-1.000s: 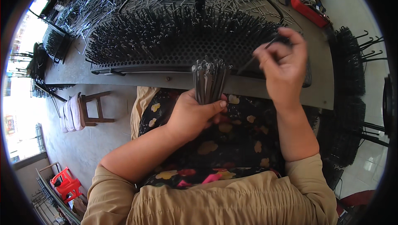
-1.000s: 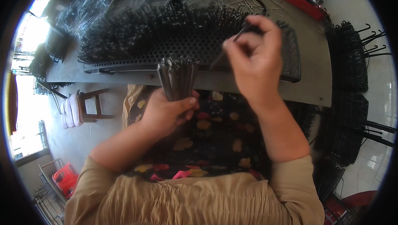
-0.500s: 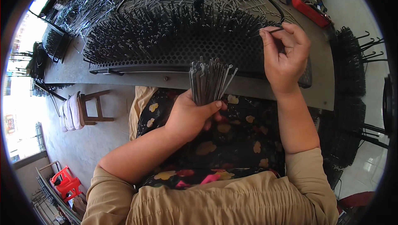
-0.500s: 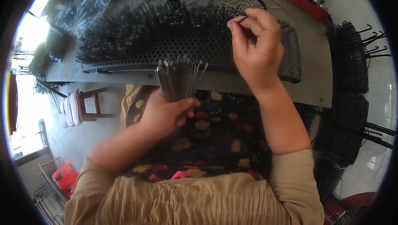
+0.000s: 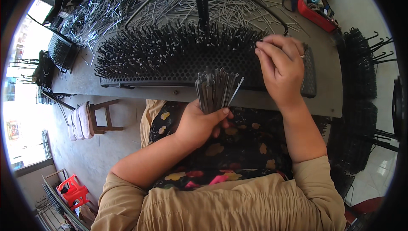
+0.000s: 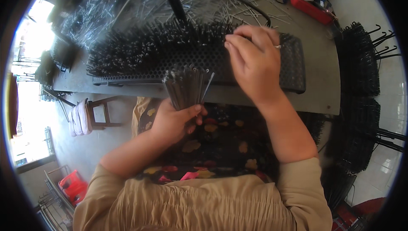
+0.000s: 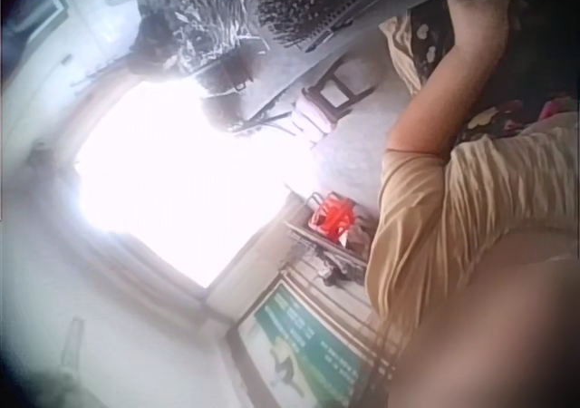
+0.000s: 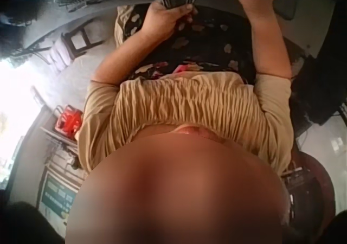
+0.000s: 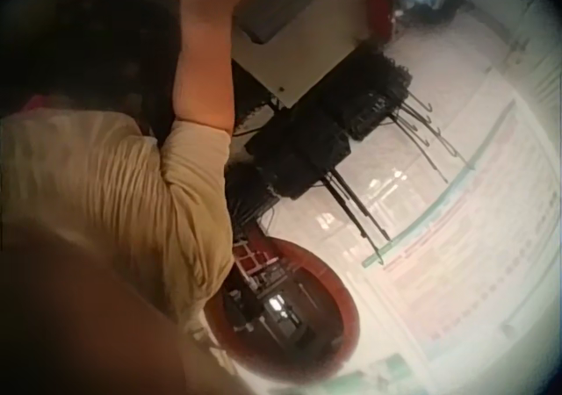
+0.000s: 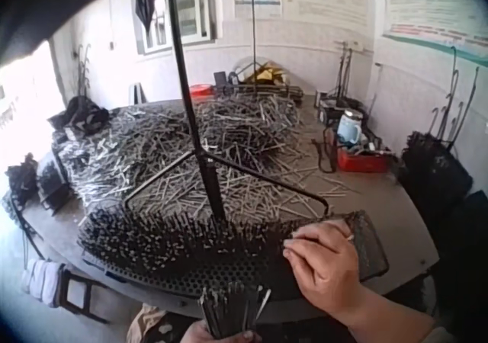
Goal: The person is manually inserting thin metal pins into the holes of a curved brush base at a workbench.
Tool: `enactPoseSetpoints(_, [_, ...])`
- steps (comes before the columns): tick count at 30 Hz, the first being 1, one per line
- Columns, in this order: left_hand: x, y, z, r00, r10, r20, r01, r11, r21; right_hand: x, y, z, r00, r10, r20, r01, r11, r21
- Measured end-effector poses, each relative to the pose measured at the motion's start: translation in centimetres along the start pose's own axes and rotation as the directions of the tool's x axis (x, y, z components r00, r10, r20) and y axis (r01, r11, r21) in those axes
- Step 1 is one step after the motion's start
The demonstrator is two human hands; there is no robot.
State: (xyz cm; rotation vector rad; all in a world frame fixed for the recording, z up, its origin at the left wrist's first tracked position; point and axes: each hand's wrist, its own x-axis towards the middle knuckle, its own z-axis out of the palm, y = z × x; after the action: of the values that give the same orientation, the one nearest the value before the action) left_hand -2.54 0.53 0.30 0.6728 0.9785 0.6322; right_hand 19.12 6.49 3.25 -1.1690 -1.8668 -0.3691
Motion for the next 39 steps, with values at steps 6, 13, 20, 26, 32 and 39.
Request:
enactPoseSetpoints(6, [0.5,1.6,0.1,1.0,-0.031,0.005,0.031,0.999,0.012,-2.1,-5.0,-2.2,0.532,0.545,0.648,-0.846,0.308,0.435])
enactPoseSetpoints(13, [0.5,2.6,-0.7,0.988,-0.137,0.069,0.126,0.981,0.145,-3.8,-5.1,-1.9,0.413,0.452,0.791,-0.893,0.029,0.449])
enactPoseSetpoints(20, [1.5,2.3,-1.1,0.981,-0.147,0.125,0.123,0.976,0.18,-2.3,-4.1,-2.1,0.466,0.609,0.642,-0.818,0.02,0.575])
enactPoseSetpoints(26, [2.3,2.0,-1.3,0.979,-0.195,0.058,0.181,0.964,0.196,-1.3,1.2,-1.1,0.951,0.299,-0.078,-0.241,0.876,0.418])
enactPoseSetpoints(32, [2.1,2.0,-1.5,0.985,-0.166,0.049,0.157,0.975,0.157,-0.7,1.4,-0.3,0.986,0.168,0.014,-0.166,0.954,0.249])
enactPoseSetpoints(39, [1.7,1.4,-1.9,0.988,-0.143,0.062,0.13,0.974,0.185,0.2,0.7,-0.6,0.994,0.106,0.037,-0.11,0.981,0.162])
